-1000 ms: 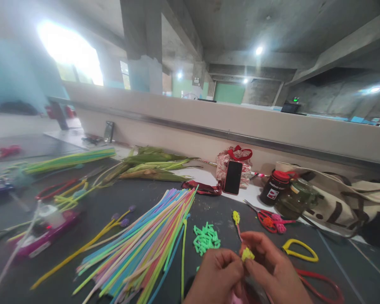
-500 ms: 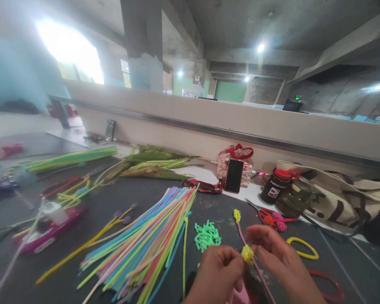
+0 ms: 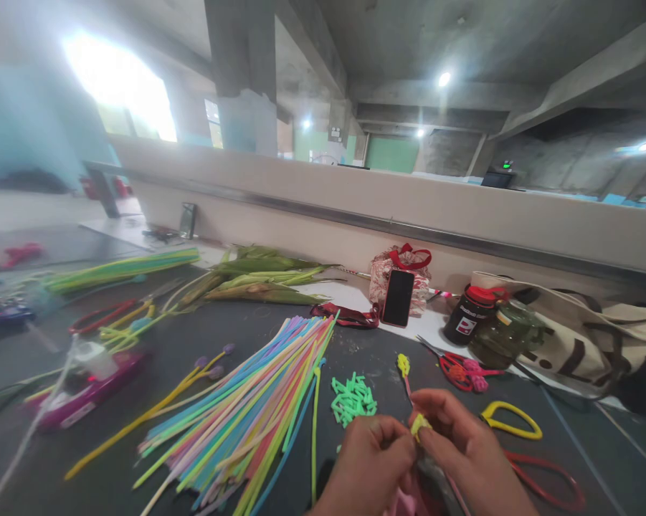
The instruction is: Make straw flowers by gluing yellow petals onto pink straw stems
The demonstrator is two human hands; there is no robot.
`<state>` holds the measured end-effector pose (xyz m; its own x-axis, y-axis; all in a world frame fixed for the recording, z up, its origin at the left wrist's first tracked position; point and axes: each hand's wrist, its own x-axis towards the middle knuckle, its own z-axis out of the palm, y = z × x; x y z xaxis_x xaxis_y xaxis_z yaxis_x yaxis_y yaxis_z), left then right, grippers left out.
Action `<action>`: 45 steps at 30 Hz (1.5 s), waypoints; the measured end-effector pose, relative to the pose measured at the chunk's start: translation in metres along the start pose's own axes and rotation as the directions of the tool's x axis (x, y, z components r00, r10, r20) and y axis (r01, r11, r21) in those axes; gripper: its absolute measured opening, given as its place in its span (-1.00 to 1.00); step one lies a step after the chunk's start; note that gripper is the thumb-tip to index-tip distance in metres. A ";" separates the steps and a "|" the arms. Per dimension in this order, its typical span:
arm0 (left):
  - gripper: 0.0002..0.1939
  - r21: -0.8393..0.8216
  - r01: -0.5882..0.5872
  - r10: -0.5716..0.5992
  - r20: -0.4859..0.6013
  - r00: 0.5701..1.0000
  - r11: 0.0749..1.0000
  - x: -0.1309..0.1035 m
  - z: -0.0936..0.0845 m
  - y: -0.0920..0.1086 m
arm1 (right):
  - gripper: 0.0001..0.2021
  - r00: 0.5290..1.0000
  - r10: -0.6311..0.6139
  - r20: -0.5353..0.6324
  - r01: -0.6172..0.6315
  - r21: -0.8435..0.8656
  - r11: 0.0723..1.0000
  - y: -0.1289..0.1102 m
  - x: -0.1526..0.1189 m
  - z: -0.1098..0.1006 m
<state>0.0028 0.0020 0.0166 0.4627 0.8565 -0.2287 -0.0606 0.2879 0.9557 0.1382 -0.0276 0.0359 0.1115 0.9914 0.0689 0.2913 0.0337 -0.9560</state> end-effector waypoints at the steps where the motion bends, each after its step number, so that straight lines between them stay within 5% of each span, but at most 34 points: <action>1: -0.83 0.001 0.002 -0.002 0.015 1.000 1.000 0.001 -0.001 -0.001 | -0.77 1.000 -0.003 -0.007 0.003 0.002 1.000 0.000 0.000 0.000; 13: -0.78 -0.069 0.017 -0.012 0.072 0.997 0.997 0.006 -0.003 -0.006 | -0.78 0.997 -0.004 -0.083 -0.005 -0.105 0.994 -0.003 0.001 0.006; 16: -0.80 -0.140 -0.002 0.014 0.086 0.996 0.990 0.008 -0.002 -0.008 | -0.78 0.989 -0.016 -0.144 0.005 -0.076 0.997 -0.001 0.000 0.009; 23: -0.64 -0.277 0.035 -0.009 0.094 0.995 0.960 0.012 0.003 -0.010 | -0.71 0.996 0.057 -0.076 -0.046 0.140 0.989 -0.005 -0.001 0.005; 28: -0.54 -0.353 0.070 0.026 0.258 0.966 0.933 0.015 -0.009 -0.010 | -0.65 0.995 0.079 -0.057 -0.063 0.236 0.970 -0.006 0.000 -0.003; 31: -0.53 -0.387 0.143 0.009 0.366 0.931 0.911 0.014 -0.016 -0.005 | -0.81 0.997 -0.010 -0.077 0.025 0.192 0.981 -0.002 -0.002 -0.004; 34: -0.53 -0.421 0.162 0.035 0.423 0.906 0.893 0.013 -0.018 -0.002 | -0.89 0.972 -0.208 -0.108 0.204 -0.049 0.978 -0.002 -0.005 -0.004; 39: -0.52 -0.322 0.148 0.010 0.442 0.897 0.935 0.018 -0.020 -0.011 | -0.92 0.841 -0.539 -0.039 0.487 -0.379 0.787 -0.011 -0.008 -0.005; 42: -0.46 -0.287 0.129 0.014 0.448 0.894 0.949 0.020 -0.019 -0.016 | -0.95 0.821 -0.570 0.043 0.537 -0.396 0.745 -0.014 -0.008 -0.004; 45: -0.44 -0.289 0.133 0.015 0.457 0.889 0.948 0.020 -0.018 -0.016 | -0.89 0.866 -0.483 0.128 0.492 -0.387 0.780 -0.014 -0.008 -0.002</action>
<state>-0.0030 0.0223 -0.0062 0.8150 0.5700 -0.1045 -0.2514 0.5103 0.8224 0.1356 -0.0365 0.0496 -0.1659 0.8585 0.4851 0.6493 0.4654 -0.6015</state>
